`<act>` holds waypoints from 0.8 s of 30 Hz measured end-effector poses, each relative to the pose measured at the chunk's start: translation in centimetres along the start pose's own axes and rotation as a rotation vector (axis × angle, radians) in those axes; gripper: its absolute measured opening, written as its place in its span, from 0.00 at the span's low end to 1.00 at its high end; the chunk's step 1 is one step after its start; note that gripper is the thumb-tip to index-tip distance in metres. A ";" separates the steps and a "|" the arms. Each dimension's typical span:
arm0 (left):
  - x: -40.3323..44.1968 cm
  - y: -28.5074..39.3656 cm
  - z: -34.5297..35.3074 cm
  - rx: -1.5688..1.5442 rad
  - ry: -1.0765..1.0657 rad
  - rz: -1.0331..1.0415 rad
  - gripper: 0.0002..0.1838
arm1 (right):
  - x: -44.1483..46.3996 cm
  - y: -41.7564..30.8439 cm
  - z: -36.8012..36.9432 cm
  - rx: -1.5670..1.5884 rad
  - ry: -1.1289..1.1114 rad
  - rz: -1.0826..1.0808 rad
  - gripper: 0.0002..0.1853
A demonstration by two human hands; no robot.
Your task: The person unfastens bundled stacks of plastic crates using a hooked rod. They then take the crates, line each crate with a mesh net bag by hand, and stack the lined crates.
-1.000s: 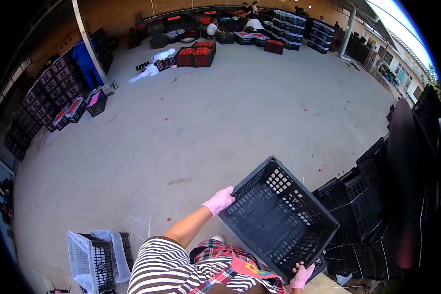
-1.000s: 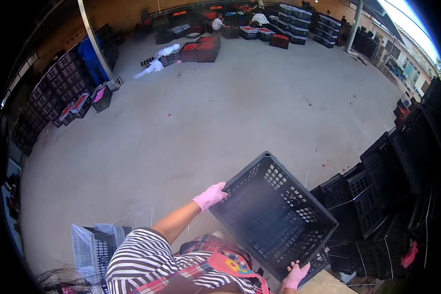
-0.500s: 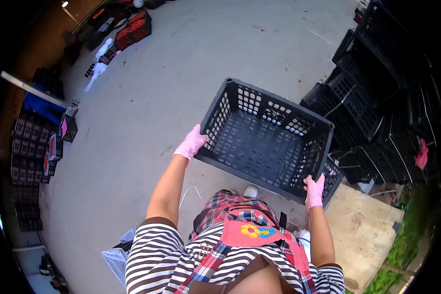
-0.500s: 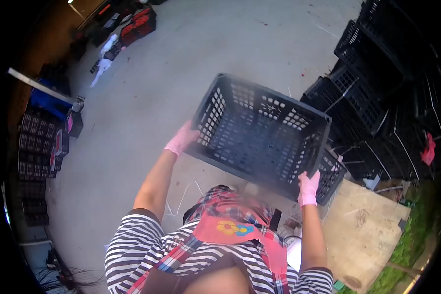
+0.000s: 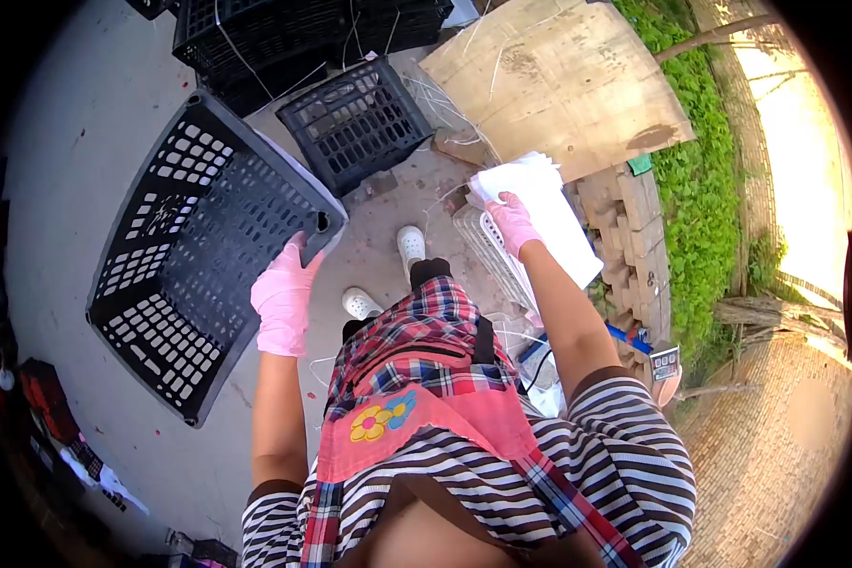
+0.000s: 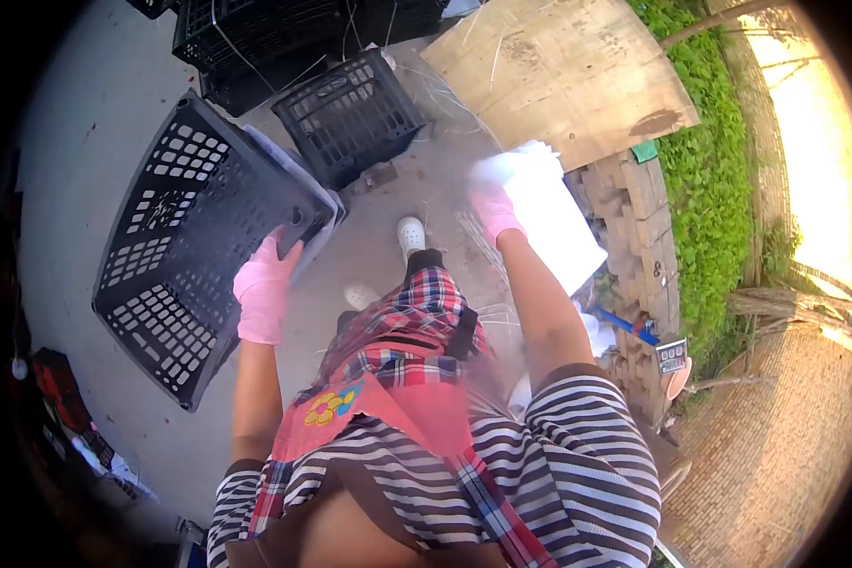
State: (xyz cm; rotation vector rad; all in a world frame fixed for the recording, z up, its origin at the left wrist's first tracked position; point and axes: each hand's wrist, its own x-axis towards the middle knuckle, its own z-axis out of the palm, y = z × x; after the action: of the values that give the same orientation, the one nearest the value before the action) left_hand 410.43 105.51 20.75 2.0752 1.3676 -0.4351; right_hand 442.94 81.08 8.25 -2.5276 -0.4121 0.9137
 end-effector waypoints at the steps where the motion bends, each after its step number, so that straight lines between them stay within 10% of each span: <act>1: 0.4 -0.2 1.4 0.022 -0.017 -0.002 0.29 | -1.9 0.9 -1.9 0.081 0.018 0.186 0.31; 5: -0.1 -3.4 2.7 0.318 0.218 0.069 0.16 | -0.9 6.0 -4.5 0.486 -0.032 0.597 0.31; 13: 0.6 -3.5 3.5 0.624 0.603 0.194 0.13 | 12.5 25.7 -1.0 0.007 0.034 0.429 0.25; 21: 0.0 -5.1 3.1 0.424 0.572 0.154 0.05 | 22.3 29.5 3.4 -0.261 -0.223 0.291 0.30; 24: -2.6 -7.4 2.8 0.364 0.554 -0.158 0.09 | 24.6 28.7 4.6 -0.328 -0.231 0.293 0.20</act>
State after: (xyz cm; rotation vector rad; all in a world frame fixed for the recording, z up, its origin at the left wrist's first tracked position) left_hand 402.80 103.92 17.80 2.5147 1.8941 -0.1813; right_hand 461.86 67.49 -21.87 -2.8397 -0.2818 1.3544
